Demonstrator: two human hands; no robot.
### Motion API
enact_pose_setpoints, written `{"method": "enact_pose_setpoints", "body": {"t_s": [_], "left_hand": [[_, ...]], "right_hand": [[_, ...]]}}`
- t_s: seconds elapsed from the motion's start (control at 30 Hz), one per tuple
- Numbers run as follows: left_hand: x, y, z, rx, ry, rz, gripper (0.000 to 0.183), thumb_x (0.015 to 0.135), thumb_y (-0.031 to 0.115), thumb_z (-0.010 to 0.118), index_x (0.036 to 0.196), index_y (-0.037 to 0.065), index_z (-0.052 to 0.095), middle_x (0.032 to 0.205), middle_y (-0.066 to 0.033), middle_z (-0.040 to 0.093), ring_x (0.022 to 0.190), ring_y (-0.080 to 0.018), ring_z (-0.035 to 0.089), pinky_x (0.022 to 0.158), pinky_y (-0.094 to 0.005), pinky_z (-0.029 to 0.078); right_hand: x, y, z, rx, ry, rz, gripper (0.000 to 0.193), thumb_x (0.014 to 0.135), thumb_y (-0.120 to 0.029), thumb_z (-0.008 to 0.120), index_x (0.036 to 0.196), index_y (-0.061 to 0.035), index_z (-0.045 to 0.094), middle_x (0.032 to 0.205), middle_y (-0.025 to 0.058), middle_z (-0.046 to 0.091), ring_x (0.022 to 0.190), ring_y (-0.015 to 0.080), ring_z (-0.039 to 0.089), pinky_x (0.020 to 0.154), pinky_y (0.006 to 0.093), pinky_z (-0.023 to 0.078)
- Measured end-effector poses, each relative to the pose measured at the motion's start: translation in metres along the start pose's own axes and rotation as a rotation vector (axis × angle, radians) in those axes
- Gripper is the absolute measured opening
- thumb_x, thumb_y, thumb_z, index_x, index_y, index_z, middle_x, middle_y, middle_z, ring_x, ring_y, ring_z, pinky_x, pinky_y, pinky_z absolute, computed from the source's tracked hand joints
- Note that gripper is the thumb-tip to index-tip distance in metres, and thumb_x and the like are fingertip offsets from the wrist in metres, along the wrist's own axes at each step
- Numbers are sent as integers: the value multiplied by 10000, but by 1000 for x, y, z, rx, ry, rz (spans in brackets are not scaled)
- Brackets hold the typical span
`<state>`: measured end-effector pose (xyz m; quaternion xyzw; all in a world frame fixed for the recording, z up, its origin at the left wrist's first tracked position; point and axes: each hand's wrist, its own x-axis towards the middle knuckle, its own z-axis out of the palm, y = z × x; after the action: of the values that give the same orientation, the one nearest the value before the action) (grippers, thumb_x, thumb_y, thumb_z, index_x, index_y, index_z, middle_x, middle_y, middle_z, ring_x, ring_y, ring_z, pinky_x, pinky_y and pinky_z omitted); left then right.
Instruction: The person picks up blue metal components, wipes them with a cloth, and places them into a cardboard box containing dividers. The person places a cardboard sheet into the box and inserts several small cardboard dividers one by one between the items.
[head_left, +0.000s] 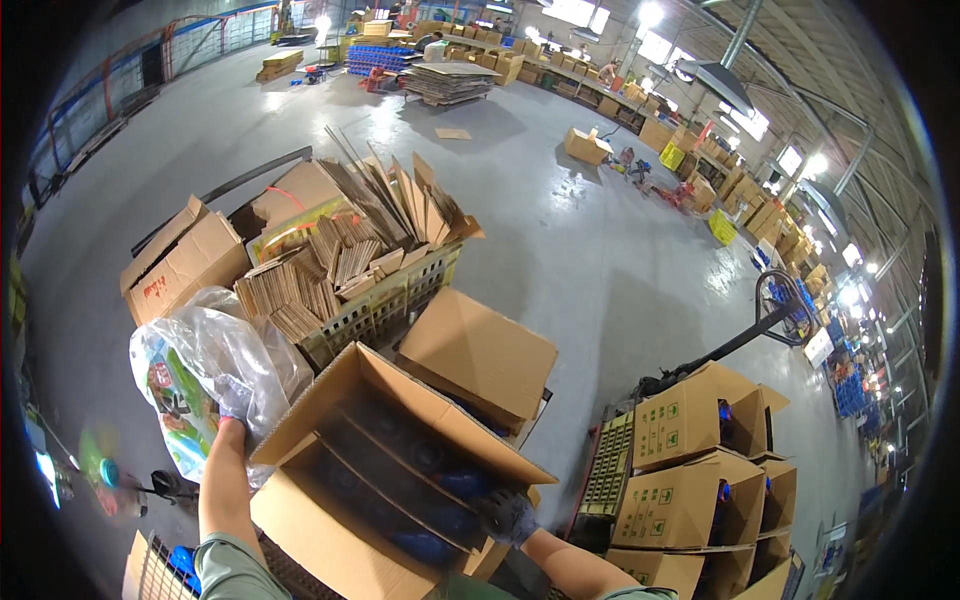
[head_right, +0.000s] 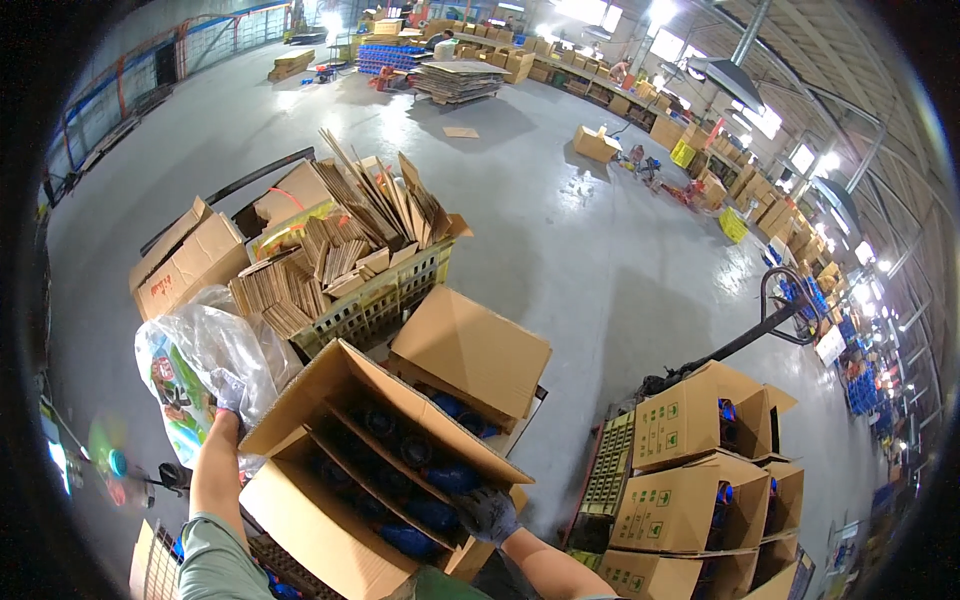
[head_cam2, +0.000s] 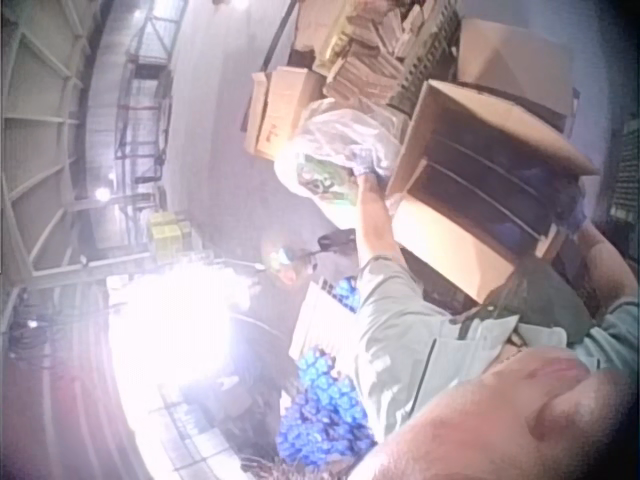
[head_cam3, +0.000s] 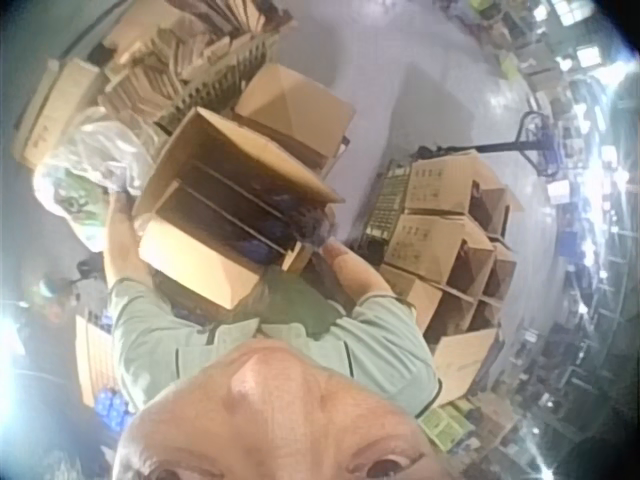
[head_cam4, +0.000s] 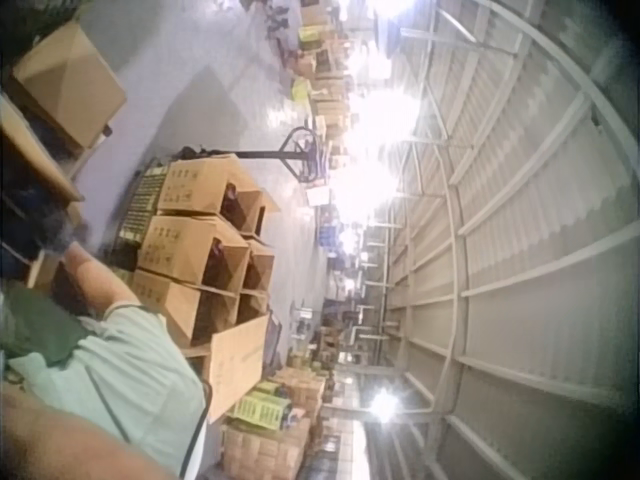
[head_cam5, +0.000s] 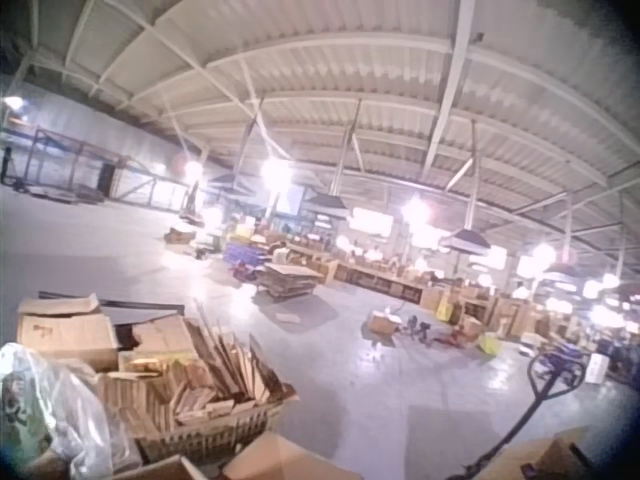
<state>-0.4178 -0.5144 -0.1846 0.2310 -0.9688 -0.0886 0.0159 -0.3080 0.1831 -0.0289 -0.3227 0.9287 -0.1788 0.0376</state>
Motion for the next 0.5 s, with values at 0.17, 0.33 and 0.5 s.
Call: {"method": "enact_pose_setpoints", "body": {"t_s": [0.17, 0.33, 0.5], "left_hand": [[10, 39, -101, 402, 171, 267, 588, 984, 413, 477, 1432, 32, 451, 1410, -205, 508, 1319, -375, 470, 1120, -519, 306], [-40, 83, -183, 773, -46, 421, 598, 1012, 391, 441, 1491, 36, 390, 1487, -209, 447, 1361, -392, 432, 1150, -553, 265], [-103, 143, -158, 930, -407, 232, 589, 997, 280, 412, 1514, 4, 351, 1547, -305, 296, 1357, -584, 323, 1080, -752, 267]], "right_hand": [[-13, 27, 59, 409, -40, 156, 294, 811, -252, 615, 1080, -244, 733, 987, 103, 683, 934, 353, 635, 771, 475, 530], [9, 9, -2, -29, 126, -71, 205, 751, -241, 660, 937, -169, 713, 834, 102, 661, 835, 350, 628, 778, 489, 491], [15, 11, 5, -21, 104, -140, 244, 777, -192, 627, 1001, -142, 710, 888, 128, 664, 861, 368, 612, 763, 496, 467]]}}
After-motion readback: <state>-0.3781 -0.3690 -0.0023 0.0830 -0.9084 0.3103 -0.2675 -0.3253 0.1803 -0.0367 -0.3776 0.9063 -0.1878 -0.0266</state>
